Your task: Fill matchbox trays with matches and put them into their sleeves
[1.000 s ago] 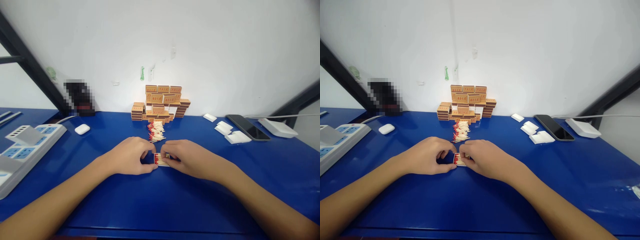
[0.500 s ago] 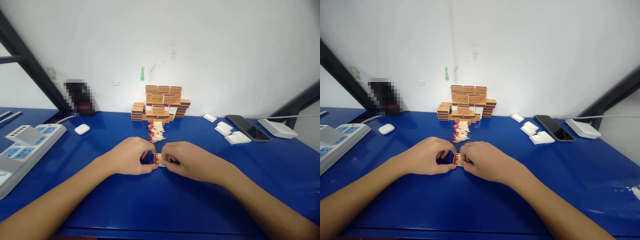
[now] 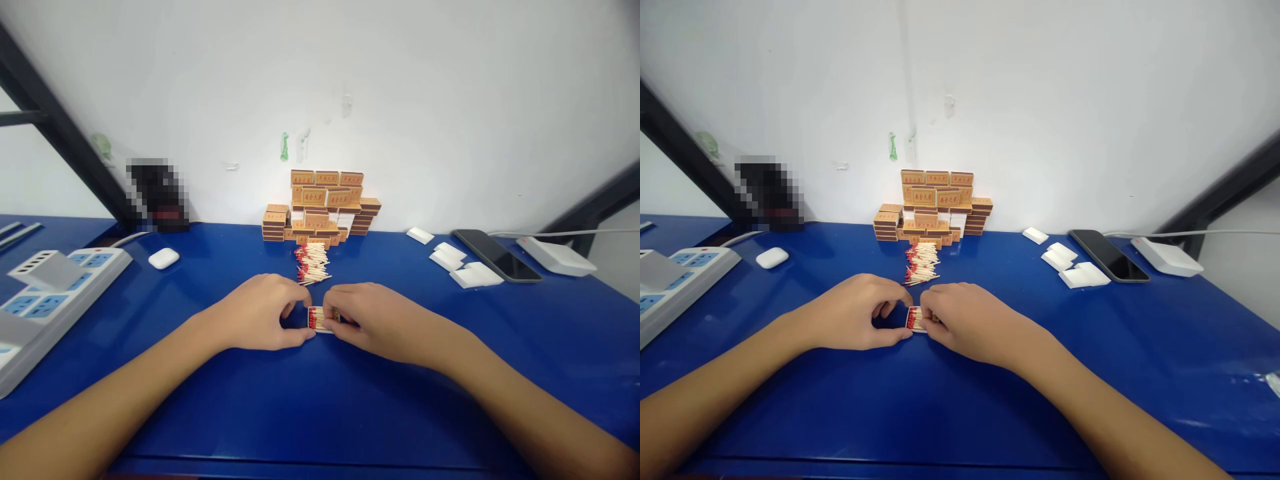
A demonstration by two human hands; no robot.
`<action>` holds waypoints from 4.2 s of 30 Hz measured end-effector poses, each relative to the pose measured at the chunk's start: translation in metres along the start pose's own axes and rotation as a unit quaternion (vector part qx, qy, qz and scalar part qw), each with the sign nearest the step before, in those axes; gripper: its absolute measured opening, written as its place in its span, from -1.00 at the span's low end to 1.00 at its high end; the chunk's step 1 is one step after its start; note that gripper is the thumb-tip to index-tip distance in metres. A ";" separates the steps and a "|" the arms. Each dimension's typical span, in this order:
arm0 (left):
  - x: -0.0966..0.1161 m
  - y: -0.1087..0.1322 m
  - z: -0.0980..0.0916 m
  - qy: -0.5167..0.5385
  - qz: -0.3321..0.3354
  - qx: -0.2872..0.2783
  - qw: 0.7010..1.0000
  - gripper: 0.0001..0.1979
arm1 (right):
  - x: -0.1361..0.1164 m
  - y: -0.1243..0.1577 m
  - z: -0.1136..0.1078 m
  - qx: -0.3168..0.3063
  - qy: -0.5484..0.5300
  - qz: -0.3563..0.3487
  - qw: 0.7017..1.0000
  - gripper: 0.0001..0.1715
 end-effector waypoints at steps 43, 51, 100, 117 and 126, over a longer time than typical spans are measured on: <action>-0.001 0.000 0.002 -0.009 -0.002 0.000 1.000 -0.74 | 0.007 0.000 -0.003 0.018 0.004 0.026 0.999 -0.80; -0.001 0.001 0.001 -0.009 -0.006 -0.003 1.000 -0.75 | 0.006 0.001 -0.003 0.032 -0.005 0.020 0.999 -0.77; -0.002 0.000 0.000 -0.024 0.003 0.006 1.000 -0.72 | 0.158 0.067 -0.108 0.190 0.207 0.334 0.899 -0.69; -0.015 0.000 -0.001 -0.018 -0.031 0.024 0.999 -0.64 | 0.195 0.069 -0.113 0.303 0.108 0.299 0.899 -0.73; -0.019 0.002 -0.003 -0.011 -0.044 0.062 0.997 -0.62 | 0.196 -0.014 -0.085 0.402 -0.293 0.239 0.834 -0.52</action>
Point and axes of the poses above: each hand's wrist, its own y-axis away from the middle knuckle, its own z-axis out of the palm, x = y × z, the point moved 6 cm from there along -y, towards the middle knuckle, and after that the axes turned 2 degrees about -y, right-handed, at the moved point
